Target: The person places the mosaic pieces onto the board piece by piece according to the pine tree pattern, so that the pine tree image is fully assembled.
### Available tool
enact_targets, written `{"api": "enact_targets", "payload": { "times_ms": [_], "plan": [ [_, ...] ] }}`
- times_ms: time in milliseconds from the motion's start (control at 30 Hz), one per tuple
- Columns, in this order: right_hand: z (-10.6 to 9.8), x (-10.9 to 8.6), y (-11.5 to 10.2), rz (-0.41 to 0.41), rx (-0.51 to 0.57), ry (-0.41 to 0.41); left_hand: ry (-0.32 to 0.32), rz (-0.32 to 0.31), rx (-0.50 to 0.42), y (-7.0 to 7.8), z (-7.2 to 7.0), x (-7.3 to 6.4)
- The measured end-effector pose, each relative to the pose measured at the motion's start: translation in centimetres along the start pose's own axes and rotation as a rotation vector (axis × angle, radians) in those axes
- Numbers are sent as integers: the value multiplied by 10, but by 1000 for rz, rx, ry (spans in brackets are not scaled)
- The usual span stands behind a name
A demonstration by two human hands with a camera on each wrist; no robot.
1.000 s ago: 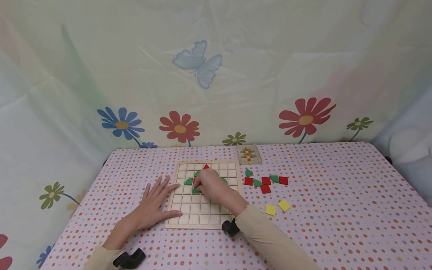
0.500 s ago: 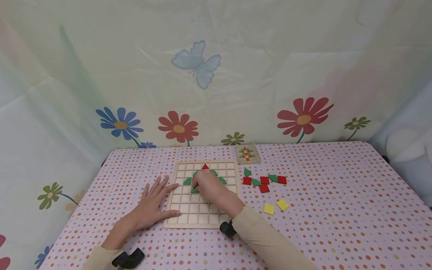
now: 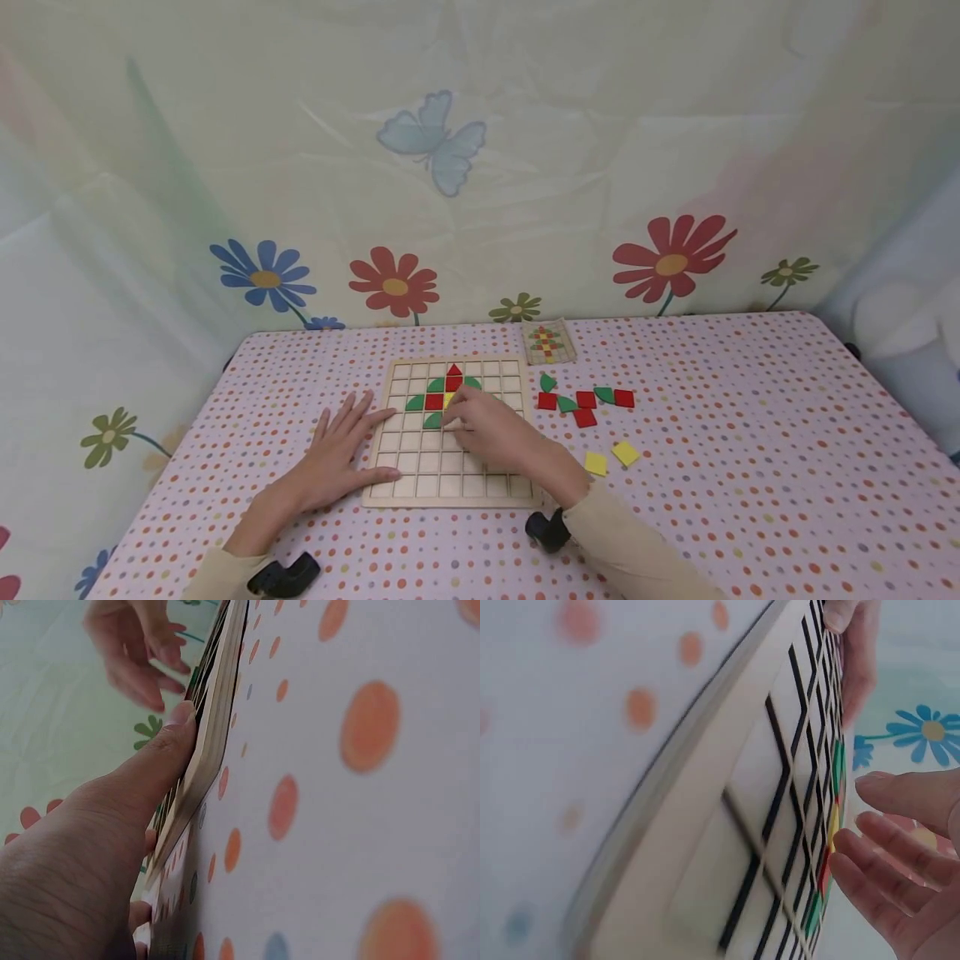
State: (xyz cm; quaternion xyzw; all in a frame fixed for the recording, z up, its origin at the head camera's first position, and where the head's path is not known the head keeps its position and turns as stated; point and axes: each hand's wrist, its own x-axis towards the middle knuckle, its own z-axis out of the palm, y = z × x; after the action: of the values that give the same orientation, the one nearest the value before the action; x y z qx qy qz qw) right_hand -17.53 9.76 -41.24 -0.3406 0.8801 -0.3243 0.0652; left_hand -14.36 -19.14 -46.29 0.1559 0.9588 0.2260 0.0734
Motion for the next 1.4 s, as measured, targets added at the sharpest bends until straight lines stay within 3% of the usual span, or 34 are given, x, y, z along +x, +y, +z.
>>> {"api": "enact_targets", "payload": {
  "times_ms": [233, 367, 500, 667, 867, 1167, 1400],
  "plan": [
    [-37, -43, 29, 76, -51, 104, 6, -12, 1, -1, 1, -1],
    [-56, -67, 55, 158, -128, 168, 2, -13, 3, -1, 3, 0],
    [-71, -92, 83, 260, -145, 234, 2, -6, 0, -1, 3, 1],
    [-86, -113, 109, 321, -159, 278, 5, 0, -3, -1, 2, 0],
    [-90, -120, 123, 341, -159, 257, 3, 8, -11, 0, 0, 0],
    [-94, -113, 129, 323, -178, 211, 5, 5, -8, 0, 0, -1],
    [-104, -107, 130, 420, -116, 150, 14, 8, -4, 0, 0, 0]
  ]
}}
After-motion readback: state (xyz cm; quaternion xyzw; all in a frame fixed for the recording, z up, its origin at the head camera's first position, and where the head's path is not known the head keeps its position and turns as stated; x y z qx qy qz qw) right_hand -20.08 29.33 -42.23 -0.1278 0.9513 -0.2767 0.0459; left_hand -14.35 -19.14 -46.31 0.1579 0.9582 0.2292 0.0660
